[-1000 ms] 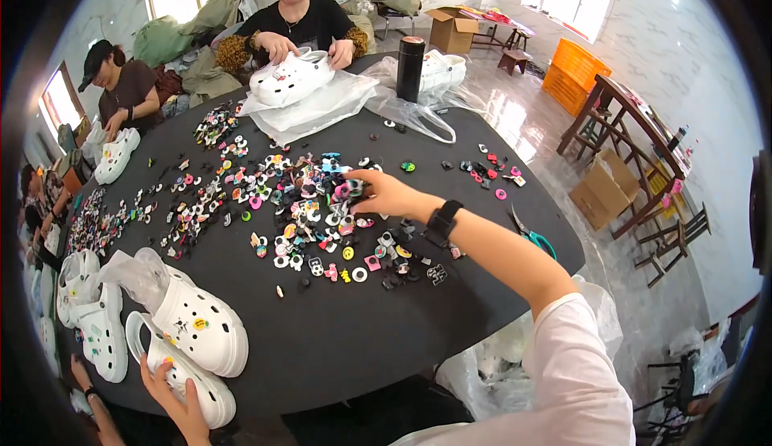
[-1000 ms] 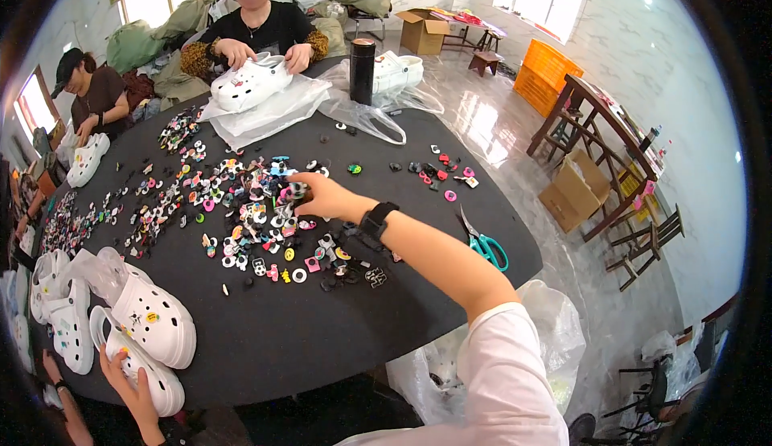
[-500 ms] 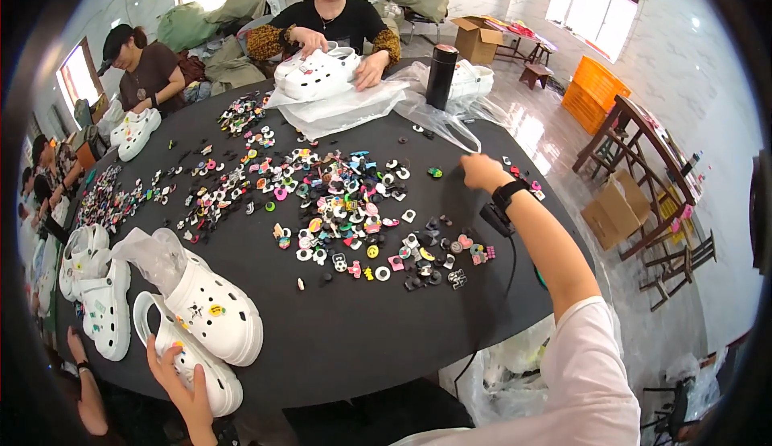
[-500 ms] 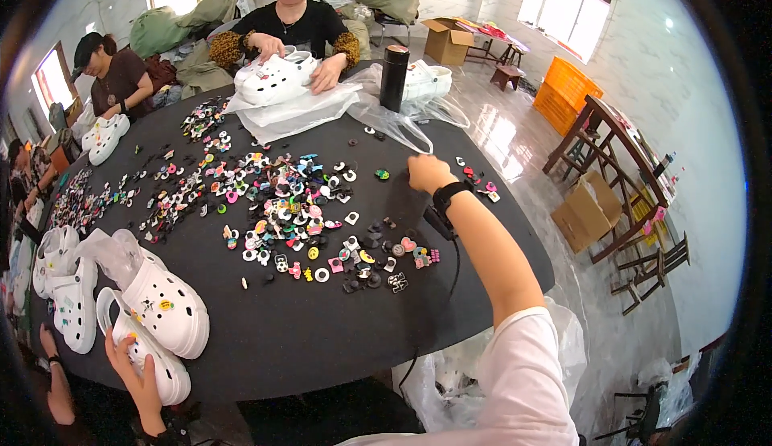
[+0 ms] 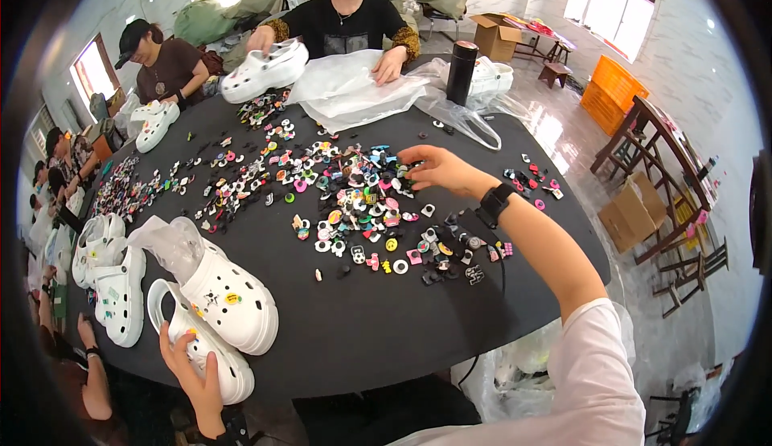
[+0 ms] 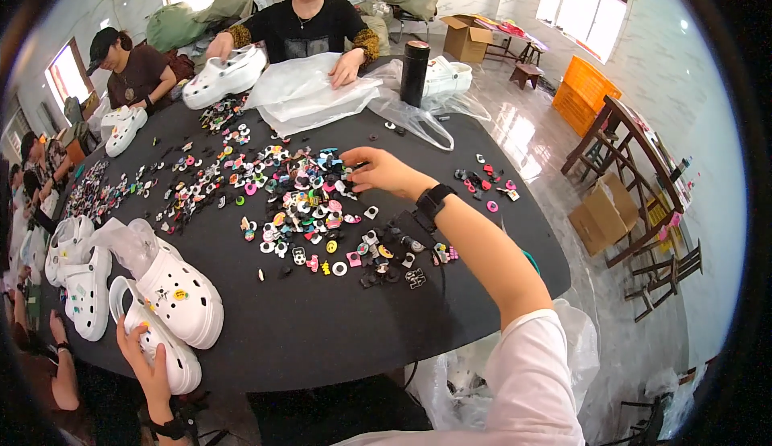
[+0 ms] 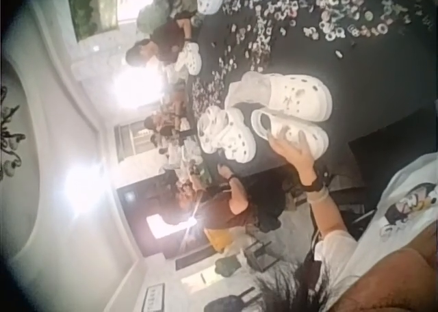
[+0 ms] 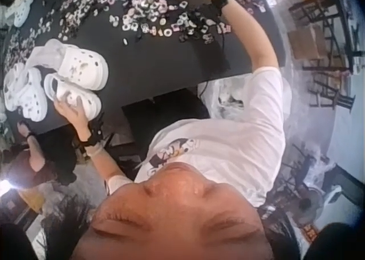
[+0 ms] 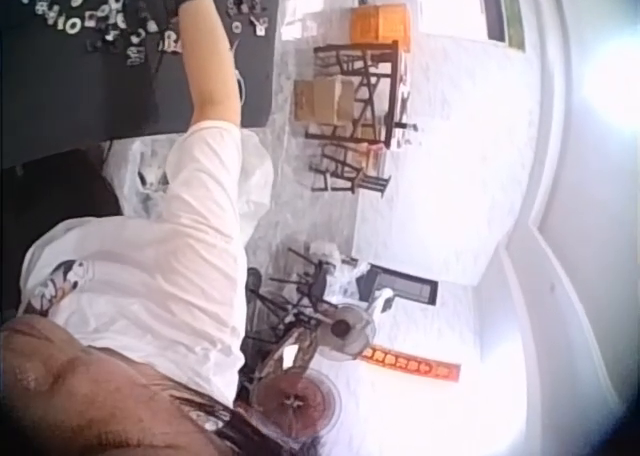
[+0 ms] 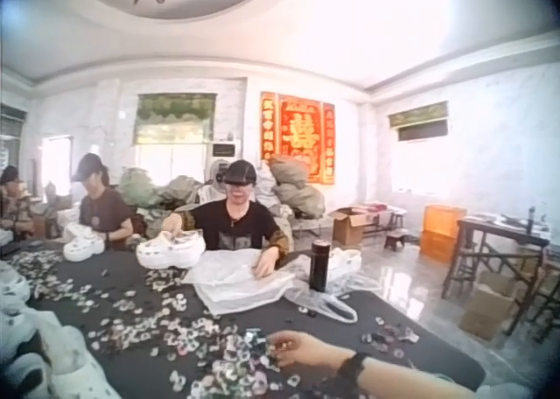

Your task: The recorder is seen attaching various small decorative charms to the holes of rubber clogs at a manufacturing or assembly station.

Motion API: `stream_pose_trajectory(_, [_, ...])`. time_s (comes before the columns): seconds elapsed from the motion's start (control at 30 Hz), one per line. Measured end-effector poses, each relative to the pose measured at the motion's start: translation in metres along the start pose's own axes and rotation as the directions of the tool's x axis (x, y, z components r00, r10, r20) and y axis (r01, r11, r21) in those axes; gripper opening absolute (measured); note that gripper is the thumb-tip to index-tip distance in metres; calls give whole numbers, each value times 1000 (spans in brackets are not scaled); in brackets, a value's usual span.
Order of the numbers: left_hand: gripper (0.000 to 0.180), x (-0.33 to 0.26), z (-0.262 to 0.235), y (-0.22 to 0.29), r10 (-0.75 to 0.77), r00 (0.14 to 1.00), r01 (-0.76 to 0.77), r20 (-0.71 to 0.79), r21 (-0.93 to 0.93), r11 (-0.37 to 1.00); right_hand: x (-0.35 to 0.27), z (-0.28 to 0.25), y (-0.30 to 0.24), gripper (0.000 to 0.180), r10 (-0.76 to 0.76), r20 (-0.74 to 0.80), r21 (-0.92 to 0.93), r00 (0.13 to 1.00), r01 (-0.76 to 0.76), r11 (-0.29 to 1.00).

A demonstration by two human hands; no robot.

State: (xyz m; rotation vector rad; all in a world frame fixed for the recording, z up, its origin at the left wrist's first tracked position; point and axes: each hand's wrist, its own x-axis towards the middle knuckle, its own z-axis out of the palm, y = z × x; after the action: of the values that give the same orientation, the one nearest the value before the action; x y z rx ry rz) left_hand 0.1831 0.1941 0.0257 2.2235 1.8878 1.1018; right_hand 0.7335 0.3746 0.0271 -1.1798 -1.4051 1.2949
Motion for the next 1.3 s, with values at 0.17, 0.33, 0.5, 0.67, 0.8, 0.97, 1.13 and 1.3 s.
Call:
stream_pose_trajectory(0.17, [43, 3, 2, 4, -4, 1000, 4, -11, -12, 1000, 19, -17, 3, 29, -48, -115, -701, 992, -46, 712])
stream_pose_trajectory(0.33, [44, 0, -1, 1, -1, 1000, 1, -14, -29, 1000, 45, 12, 23, 27, -137, -103, -971, 985, -69, 230])
stream_pose_trajectory(0.5, [42, 3, 6, 7, -5, 1000, 4, -17, -88, 996, 59, -23, 39, 25, -132, -73, -936, 989, -22, 352])
stream_pose_trajectory(0.67, [42, 2, 0, 5, -24, 999, 21, -32, -80, 997, 42, -21, 19, 25, 6, -4, -644, 1000, -7, 765])
stream_pose_trajectory(0.8, [43, 1, -1, 4, 1, 999, -3, -42, -57, 998, 7, -1, 2, 25, 48, -44, -197, 998, -55, 979])
stream_pose_trajectory(0.97, [43, 2, 1, 4, 5, 999, -6, -40, -34, 999, -27, 27, -17, 20, 159, 7, 204, 987, -158, 966])
stream_pose_trajectory(1.13, [43, 0, 1, 5, 16, 998, -17, -54, -22, 1000, -51, 61, -36, 25, 215, 104, 442, 971, -239, 865])
stream_pose_trajectory(1.3, [42, 1, 3, 6, 30, 998, -32, -53, -30, 999, -50, 48, -31, 25, 184, 19, -125, 983, -180, 976])
